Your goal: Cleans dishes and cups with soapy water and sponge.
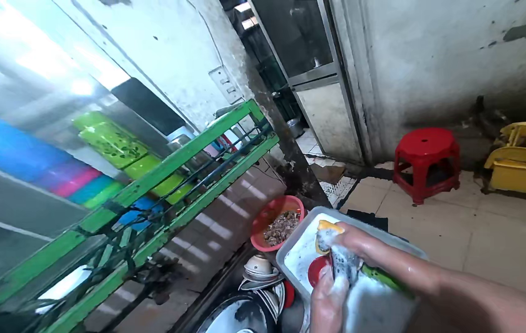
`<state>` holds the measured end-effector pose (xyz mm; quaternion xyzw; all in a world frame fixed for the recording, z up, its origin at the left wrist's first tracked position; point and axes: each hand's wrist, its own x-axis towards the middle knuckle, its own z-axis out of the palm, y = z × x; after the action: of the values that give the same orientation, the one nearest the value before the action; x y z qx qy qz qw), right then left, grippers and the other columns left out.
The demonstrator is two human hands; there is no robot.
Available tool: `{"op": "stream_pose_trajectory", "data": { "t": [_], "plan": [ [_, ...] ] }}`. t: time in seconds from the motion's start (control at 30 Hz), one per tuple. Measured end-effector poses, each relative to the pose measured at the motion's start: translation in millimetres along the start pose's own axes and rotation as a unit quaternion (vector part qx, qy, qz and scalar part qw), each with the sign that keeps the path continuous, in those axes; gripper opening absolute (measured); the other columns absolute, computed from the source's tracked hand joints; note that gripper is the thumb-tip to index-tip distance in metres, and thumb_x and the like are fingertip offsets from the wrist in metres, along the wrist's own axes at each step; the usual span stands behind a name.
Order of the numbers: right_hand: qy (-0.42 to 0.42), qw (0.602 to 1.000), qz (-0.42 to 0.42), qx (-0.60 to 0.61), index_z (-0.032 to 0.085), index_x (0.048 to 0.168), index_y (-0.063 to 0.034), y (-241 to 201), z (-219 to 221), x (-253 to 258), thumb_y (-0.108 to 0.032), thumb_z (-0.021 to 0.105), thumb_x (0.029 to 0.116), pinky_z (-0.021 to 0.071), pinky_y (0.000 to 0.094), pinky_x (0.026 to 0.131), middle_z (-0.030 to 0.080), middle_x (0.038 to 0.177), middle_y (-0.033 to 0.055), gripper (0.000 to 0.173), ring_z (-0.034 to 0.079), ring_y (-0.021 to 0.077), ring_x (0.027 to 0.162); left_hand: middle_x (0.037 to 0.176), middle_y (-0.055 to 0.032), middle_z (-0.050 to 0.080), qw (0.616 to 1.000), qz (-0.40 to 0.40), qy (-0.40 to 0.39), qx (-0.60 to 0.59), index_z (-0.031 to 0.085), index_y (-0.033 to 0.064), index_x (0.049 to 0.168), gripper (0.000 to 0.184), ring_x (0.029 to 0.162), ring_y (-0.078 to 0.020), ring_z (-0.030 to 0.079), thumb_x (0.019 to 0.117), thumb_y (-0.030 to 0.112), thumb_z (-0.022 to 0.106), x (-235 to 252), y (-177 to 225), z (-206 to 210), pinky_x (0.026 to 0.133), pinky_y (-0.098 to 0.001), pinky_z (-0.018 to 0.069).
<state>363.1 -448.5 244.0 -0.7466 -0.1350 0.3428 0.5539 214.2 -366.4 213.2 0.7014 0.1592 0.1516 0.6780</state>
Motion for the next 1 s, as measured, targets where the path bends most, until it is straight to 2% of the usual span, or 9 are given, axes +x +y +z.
{"op": "stream_pose_trajectory", "data": {
  "t": [0.13, 0.27, 0.33, 0.47, 0.53, 0.7, 0.8, 0.87, 1.0],
  "plan": [
    [0.052, 0.958, -0.212, -0.187, 0.053, 0.148, -0.0065, 14, 34, -53, -0.011, 0.061, 0.0928, 0.0442, 0.0534, 0.112, 0.06, 0.143, 0.0176, 0.056, 0.056, 0.0335, 0.134, 0.092, -0.0084, 0.068, 0.995, -0.033, 0.094, -0.029, 0.058, -0.0079, 0.111, 0.021, 0.083, -0.0087, 0.067, 0.0901, -0.005, 0.053, 9, 0, 0, 0.078, -0.0273, 0.0581],
    [0.033, 0.997, -0.062, -0.008, 0.051, 0.145, -0.0053, 11, 15, -21, -0.017, 0.067, 0.0983, 0.0486, 0.0559, 0.103, 0.064, 0.13, 0.0243, 0.051, 0.062, 0.0366, 0.12, 0.115, -0.0164, 0.068, 0.999, 0.001, 0.024, 0.042, 0.061, -0.0129, 0.123, 0.037, 0.103, -0.0108, 0.066, 0.0901, 0.002, 0.062, -5, -1, -4, 0.095, -0.0282, 0.0546],
    [0.014, 0.999, -0.002, 0.038, 0.05, 0.145, -0.0089, 10, 6, -5, -0.019, 0.064, 0.1005, 0.05, 0.0546, 0.096, 0.063, 0.126, 0.0234, 0.048, 0.062, 0.035, 0.113, 0.116, -0.0169, 0.069, 0.998, 0.02, 0.018, 0.054, 0.062, -0.0125, 0.122, 0.036, 0.104, -0.0109, 0.067, 0.0901, 0.004, 0.062, -8, 0, -2, 0.096, -0.0284, 0.0547],
    [0.017, 0.969, -0.169, -0.181, 0.05, 0.149, -0.0064, 10, 30, -53, -0.011, 0.063, 0.0947, 0.0437, 0.056, 0.111, 0.059, 0.142, 0.0204, 0.056, 0.056, 0.0364, 0.133, 0.096, -0.0104, 0.068, 0.995, -0.043, 0.084, -0.02, 0.058, -0.0086, 0.114, 0.024, 0.086, -0.0099, 0.067, 0.091, -0.006, 0.056, 4, 0, -2, 0.079, -0.0278, 0.0579],
    [0.003, 0.962, -0.222, -0.162, 0.054, 0.146, -0.0043, 18, 32, -56, -0.012, 0.066, 0.0906, 0.0426, 0.0529, 0.113, 0.058, 0.143, 0.0197, 0.057, 0.055, 0.0341, 0.135, 0.094, -0.0103, 0.068, 0.996, -0.048, 0.072, -0.02, 0.058, -0.0087, 0.112, 0.023, 0.086, -0.0104, 0.067, 0.0892, -0.007, 0.058, 2, -2, -8, 0.08, -0.028, 0.0581],
    [-0.067, 0.989, -0.036, 0.123, 0.046, 0.146, -0.0184, 11, -11, -16, -0.016, 0.065, 0.0984, 0.0534, 0.0337, 0.074, 0.064, 0.106, 0.0078, 0.051, 0.062, 0.0146, 0.087, 0.107, -0.0066, 0.073, 0.996, 0.024, -0.053, -0.062, 0.065, -0.0086, 0.117, 0.039, 0.099, -0.0071, 0.069, 0.0808, 0.005, 0.073, -11, 2, -19, 0.091, -0.0267, 0.0576],
    [-0.019, 0.98, -0.147, -0.133, 0.058, 0.138, -0.0101, -5, 8, -32, -0.023, 0.074, 0.0923, 0.0544, 0.0537, 0.095, 0.069, 0.119, 0.0158, 0.05, 0.067, 0.029, 0.109, 0.096, -0.0055, 0.072, 0.991, -0.081, -0.083, -0.072, 0.062, -0.0038, 0.112, 0.036, 0.089, -0.0107, 0.069, 0.0774, 0.0, 0.071, 0, 16, -23, 0.083, -0.0298, 0.0593],
    [-0.049, 0.941, -0.209, -0.263, 0.06, 0.139, -0.0132, -16, 19, -49, -0.025, 0.068, 0.0948, 0.0464, 0.0593, 0.102, 0.066, 0.128, 0.0153, 0.046, 0.062, 0.0336, 0.121, 0.082, -0.0051, 0.072, 0.991, -0.104, -0.028, -0.078, 0.065, -0.0005, 0.094, 0.02, 0.077, -0.011, 0.07, 0.0768, -0.01, 0.065, 3, 19, -17, 0.073, -0.0298, 0.0604],
    [-0.005, 0.996, -0.067, -0.064, 0.054, 0.142, -0.0065, -8, 4, -11, -0.019, 0.069, 0.0982, 0.0479, 0.0568, 0.103, 0.064, 0.129, 0.0223, 0.048, 0.062, 0.0356, 0.119, 0.108, -0.0128, 0.07, 0.997, -0.049, 0.016, -0.053, 0.057, -0.011, 0.127, 0.042, 0.097, -0.0124, 0.069, 0.0859, -0.004, 0.062, -4, 14, -3, 0.089, -0.0293, 0.0583]
  ]
}}
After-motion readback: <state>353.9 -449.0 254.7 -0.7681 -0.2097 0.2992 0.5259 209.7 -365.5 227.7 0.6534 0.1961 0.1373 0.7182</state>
